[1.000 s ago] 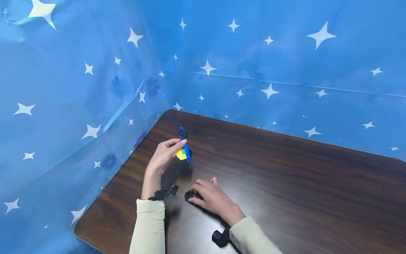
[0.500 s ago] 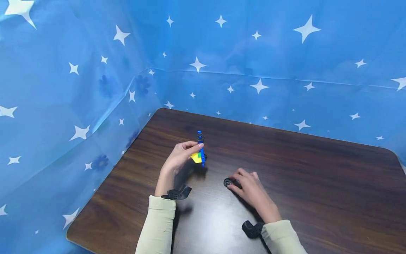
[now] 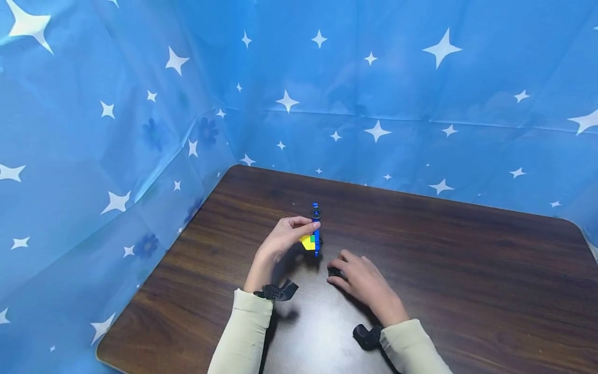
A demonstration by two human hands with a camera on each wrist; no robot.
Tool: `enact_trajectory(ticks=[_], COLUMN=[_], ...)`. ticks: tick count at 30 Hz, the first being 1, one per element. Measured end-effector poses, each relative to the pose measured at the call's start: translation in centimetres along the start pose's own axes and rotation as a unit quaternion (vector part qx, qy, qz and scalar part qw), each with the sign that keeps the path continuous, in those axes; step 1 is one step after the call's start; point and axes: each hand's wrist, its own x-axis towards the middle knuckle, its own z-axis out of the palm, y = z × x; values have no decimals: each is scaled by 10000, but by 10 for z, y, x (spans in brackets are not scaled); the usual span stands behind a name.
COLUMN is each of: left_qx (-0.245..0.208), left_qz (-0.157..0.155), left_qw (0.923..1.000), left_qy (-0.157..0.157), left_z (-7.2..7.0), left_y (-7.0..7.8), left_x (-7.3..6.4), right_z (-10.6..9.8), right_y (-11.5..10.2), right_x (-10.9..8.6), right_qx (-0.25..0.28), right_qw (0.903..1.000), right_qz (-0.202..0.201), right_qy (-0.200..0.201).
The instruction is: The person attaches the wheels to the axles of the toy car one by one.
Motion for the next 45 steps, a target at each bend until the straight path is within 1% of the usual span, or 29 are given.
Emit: enact_trajectory(ticks=[3,4,6,8,10,12,13,14,15,17,20,22,23,27,29,31,35,40,45], left_qx=[-2,8,26,55,110,155,170,183,175,160,146,145,148,150,145,136,168,186,111], left_qz=[-3,6,15,21,31,39,39,41,39,36,40,52,56,33,25,19,22,21,91], left_qw=[10000,9999,9999,9999,9999,9998,9998,9997,9997,9997,9997,9997,9997,9998,9998,9998,9997,9997,9998], left_qy=[-82,-101,-113,-93,-106,-124,-136,-144,-161,-164,-177,-176,-177,-159,-156,-140,-171,-183,-133], left_z=[4,5,6,7,8,9,9,10,10,11,13,14,14,17,18,19,21,22,23], left_y=[-2,-2,-2,-2,-1,0,1,2,2,3,4,5,5,5,5,5,6,7,8], left_x=[0,0,0,1,2,3,4,4,5,6,6,6,6,7,7,8,9,11,14], right_z=[-2,-3,-5,-8,-9,-11,-11,-12,-12,-13,-12,-10,-10,-9,-8,-9,-10,-11,-9], right_y=[1,2,4,8,11,14,16,17,18,19,21,23,25,31,34,37,41,45,49], right_x=[-2,-4,-6,-8,-10,-11,-13,-14,-15,-16,-19,-22,-23,-31,-34,-36,-37,-39,-39], right_qx=[292,488,1033,1646,2156,2525,2648,2704,2706,2525,1995,1657,1534,1230,1203,1257,1369,1368,1298], right_qw=[9993,9984,9934,9836,9715,9594,9547,9522,9516,9565,9692,9741,9748,9729,9702,9681,9668,9684,9709], right_qz=[209,282,486,697,937,1206,1317,1379,1409,1388,1260,1264,1317,1643,1798,1862,1884,1861,1715], right_qy=[-42,-4,102,218,317,340,344,350,367,452,707,880,947,1060,1088,1110,1055,936,1057])
